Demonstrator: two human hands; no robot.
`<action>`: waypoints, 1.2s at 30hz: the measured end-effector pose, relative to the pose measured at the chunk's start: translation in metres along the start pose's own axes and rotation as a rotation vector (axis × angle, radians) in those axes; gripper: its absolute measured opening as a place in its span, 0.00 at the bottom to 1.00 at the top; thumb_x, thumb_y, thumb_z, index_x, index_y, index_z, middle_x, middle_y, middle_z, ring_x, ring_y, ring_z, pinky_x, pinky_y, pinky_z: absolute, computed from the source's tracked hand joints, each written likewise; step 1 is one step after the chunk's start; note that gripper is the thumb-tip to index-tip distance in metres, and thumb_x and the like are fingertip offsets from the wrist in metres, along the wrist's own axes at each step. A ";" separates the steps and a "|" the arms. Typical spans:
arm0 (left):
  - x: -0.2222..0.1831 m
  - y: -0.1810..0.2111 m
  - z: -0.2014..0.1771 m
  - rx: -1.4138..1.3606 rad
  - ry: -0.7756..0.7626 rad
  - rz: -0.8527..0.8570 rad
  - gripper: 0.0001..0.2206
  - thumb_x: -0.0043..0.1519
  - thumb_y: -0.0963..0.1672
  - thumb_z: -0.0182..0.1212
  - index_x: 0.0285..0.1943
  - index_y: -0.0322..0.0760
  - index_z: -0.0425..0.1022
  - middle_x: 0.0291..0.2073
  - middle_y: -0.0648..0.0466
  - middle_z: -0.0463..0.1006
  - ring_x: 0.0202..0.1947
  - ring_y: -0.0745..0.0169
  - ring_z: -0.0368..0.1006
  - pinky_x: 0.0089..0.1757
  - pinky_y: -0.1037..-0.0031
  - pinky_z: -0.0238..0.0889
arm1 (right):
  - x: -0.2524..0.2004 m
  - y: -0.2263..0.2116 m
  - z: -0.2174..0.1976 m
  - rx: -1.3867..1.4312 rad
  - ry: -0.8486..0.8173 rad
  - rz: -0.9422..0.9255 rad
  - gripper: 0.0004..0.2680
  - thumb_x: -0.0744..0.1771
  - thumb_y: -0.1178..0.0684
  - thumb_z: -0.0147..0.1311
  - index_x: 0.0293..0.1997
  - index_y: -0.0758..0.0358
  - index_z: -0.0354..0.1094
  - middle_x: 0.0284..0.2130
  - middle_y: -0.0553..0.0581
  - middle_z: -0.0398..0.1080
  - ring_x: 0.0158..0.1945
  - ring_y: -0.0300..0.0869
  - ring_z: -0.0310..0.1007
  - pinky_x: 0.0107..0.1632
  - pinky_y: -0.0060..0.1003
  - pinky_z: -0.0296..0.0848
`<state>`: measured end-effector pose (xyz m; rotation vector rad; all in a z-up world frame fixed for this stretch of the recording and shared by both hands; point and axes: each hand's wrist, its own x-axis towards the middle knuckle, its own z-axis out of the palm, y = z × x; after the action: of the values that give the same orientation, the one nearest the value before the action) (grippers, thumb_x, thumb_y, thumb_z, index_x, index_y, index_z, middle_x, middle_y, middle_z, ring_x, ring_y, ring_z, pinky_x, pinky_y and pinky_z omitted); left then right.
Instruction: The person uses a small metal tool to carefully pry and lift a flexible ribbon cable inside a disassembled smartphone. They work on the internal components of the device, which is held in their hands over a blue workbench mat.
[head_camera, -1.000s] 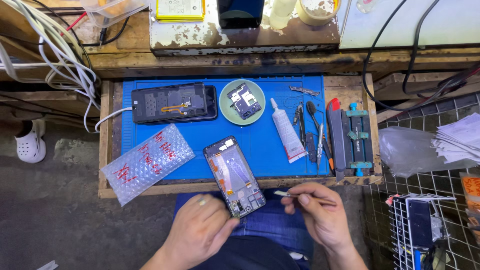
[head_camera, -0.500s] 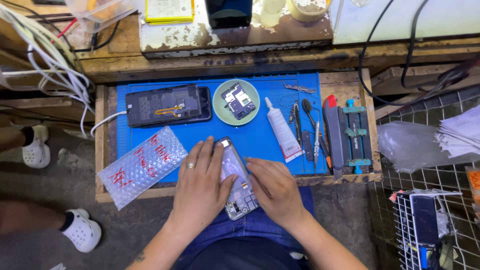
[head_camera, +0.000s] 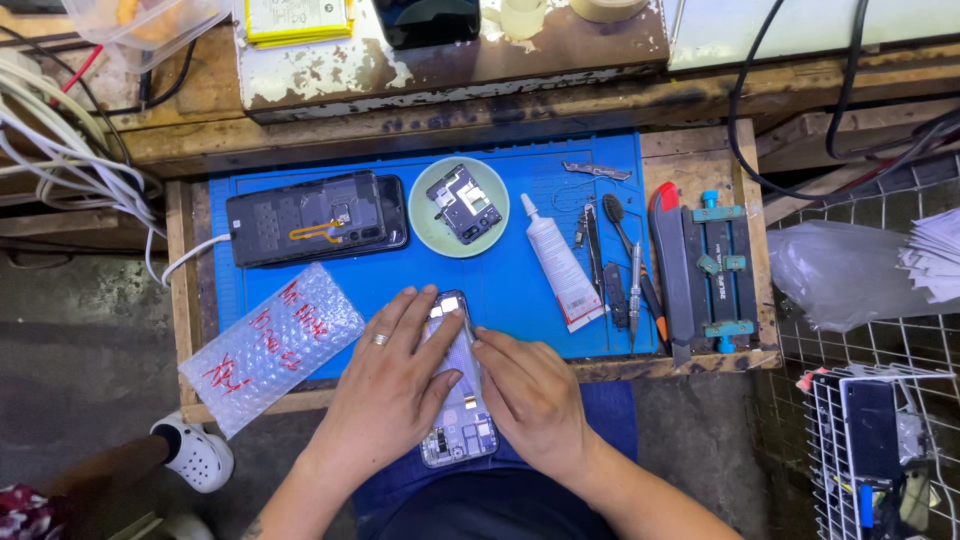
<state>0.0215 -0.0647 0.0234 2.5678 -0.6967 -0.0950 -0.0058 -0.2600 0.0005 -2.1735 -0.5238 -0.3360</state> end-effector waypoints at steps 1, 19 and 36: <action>0.000 0.000 0.000 0.000 -0.003 0.002 0.28 0.56 0.46 0.64 0.67 0.34 0.67 0.65 0.35 0.65 0.66 0.33 0.58 0.61 0.50 0.54 | 0.001 0.000 0.000 -0.008 -0.002 0.004 0.11 0.62 0.66 0.59 0.49 0.71 0.71 0.48 0.65 0.75 0.42 0.53 0.77 0.44 0.43 0.74; 0.003 -0.007 -0.001 -0.011 -0.014 0.040 0.25 0.55 0.45 0.65 0.62 0.34 0.72 0.65 0.34 0.64 0.66 0.31 0.58 0.60 0.47 0.54 | -0.010 -0.003 -0.009 0.083 -0.048 -0.084 0.10 0.62 0.64 0.58 0.47 0.71 0.71 0.49 0.64 0.75 0.55 0.54 0.77 0.51 0.46 0.70; 0.000 -0.015 0.002 -0.041 0.033 0.089 0.22 0.56 0.47 0.66 0.58 0.33 0.76 0.64 0.35 0.67 0.66 0.33 0.60 0.60 0.47 0.55 | 0.006 -0.011 0.003 -0.072 -0.021 0.025 0.11 0.61 0.65 0.59 0.47 0.73 0.71 0.48 0.67 0.75 0.51 0.54 0.77 0.50 0.45 0.70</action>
<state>0.0278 -0.0540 0.0151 2.4898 -0.7876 -0.0378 -0.0053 -0.2498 0.0090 -2.2537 -0.5026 -0.3238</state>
